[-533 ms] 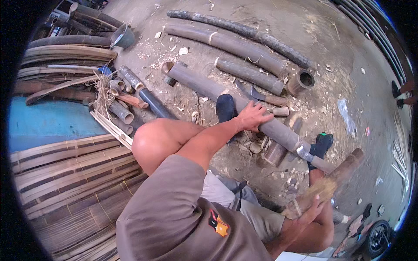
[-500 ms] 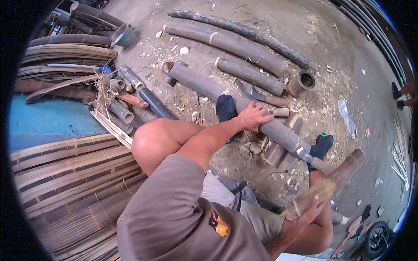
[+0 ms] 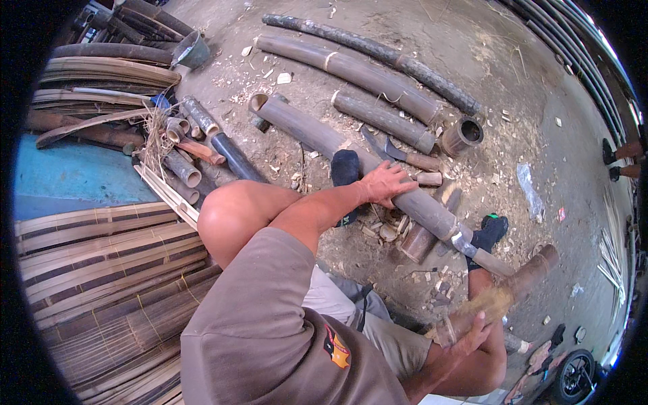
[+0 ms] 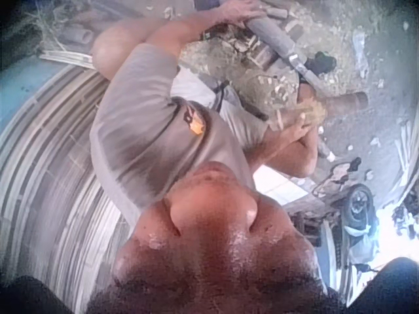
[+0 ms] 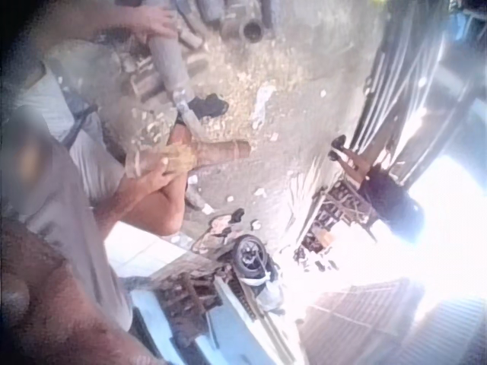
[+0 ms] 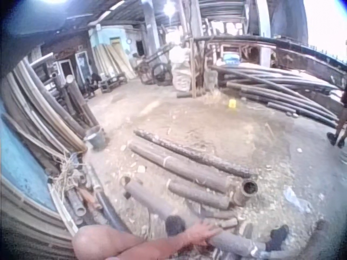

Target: The person sits on the floor and uses a wooden mallet to repeatedly strike a small bamboo piece held against a larger bamboo segment. The person adjusts the bamboo piece and continues striking it to shape or hollow the end.

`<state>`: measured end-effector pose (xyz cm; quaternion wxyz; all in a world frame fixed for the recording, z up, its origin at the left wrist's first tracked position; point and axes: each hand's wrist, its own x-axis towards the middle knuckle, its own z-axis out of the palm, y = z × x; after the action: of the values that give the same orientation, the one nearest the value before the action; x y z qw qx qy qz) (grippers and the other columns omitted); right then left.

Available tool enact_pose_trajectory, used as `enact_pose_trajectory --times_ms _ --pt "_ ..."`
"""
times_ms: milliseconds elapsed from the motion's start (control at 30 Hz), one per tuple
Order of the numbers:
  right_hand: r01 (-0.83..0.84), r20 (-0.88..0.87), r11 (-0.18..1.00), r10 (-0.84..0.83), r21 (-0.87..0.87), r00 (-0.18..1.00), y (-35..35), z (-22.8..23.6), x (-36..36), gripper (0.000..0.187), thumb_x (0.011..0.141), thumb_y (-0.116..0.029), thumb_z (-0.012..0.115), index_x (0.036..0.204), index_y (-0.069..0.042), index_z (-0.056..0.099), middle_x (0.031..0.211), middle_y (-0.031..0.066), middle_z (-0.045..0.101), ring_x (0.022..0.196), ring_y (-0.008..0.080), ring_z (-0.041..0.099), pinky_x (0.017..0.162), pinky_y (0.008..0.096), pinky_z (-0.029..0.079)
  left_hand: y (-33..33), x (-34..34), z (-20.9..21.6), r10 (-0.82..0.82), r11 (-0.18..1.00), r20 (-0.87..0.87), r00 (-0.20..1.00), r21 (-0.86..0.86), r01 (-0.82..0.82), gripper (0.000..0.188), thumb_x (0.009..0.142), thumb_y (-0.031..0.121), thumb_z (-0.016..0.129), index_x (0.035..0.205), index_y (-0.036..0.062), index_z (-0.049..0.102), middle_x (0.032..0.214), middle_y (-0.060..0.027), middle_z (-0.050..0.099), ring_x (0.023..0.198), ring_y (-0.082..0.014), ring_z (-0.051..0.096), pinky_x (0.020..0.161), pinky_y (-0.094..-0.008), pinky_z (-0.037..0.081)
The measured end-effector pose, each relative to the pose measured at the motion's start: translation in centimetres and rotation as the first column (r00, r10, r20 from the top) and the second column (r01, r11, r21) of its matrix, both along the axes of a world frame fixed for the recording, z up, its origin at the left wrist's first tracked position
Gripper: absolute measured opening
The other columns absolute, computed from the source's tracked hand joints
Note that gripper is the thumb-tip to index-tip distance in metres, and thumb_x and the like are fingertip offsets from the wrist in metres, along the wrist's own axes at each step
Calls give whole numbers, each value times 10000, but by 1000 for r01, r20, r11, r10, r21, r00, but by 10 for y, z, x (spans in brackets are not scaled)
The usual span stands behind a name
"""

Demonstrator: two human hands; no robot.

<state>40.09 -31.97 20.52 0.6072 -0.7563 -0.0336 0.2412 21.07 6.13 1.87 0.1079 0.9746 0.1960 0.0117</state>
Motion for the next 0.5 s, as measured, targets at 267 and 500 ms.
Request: enact_pose_trajectory --times_ms 267,500 --pt "-6 -10 1000 6 2 1000 -2 2 -1 742 973 -211 629 1608 -3 307 1509 197 486 1360 306 500 1134 396 404 -4 -3 10 69 996 -75 995 -53 -73 1013 602 543 909 1476 231 503 1261 -125 619 1217 -358 578 1019 -539 461" --pt "44 58 999 -44 8 997 38 29 -1 739 977 -220 621 1608 -3 303 1504 191 489 1354 303 504 1130 396 407 -5 27 7 146 978 49 988 -158 -137 1051 665 799 759 1489 190 523 1399 -181 575 1311 -373 543 1100 -563 391"
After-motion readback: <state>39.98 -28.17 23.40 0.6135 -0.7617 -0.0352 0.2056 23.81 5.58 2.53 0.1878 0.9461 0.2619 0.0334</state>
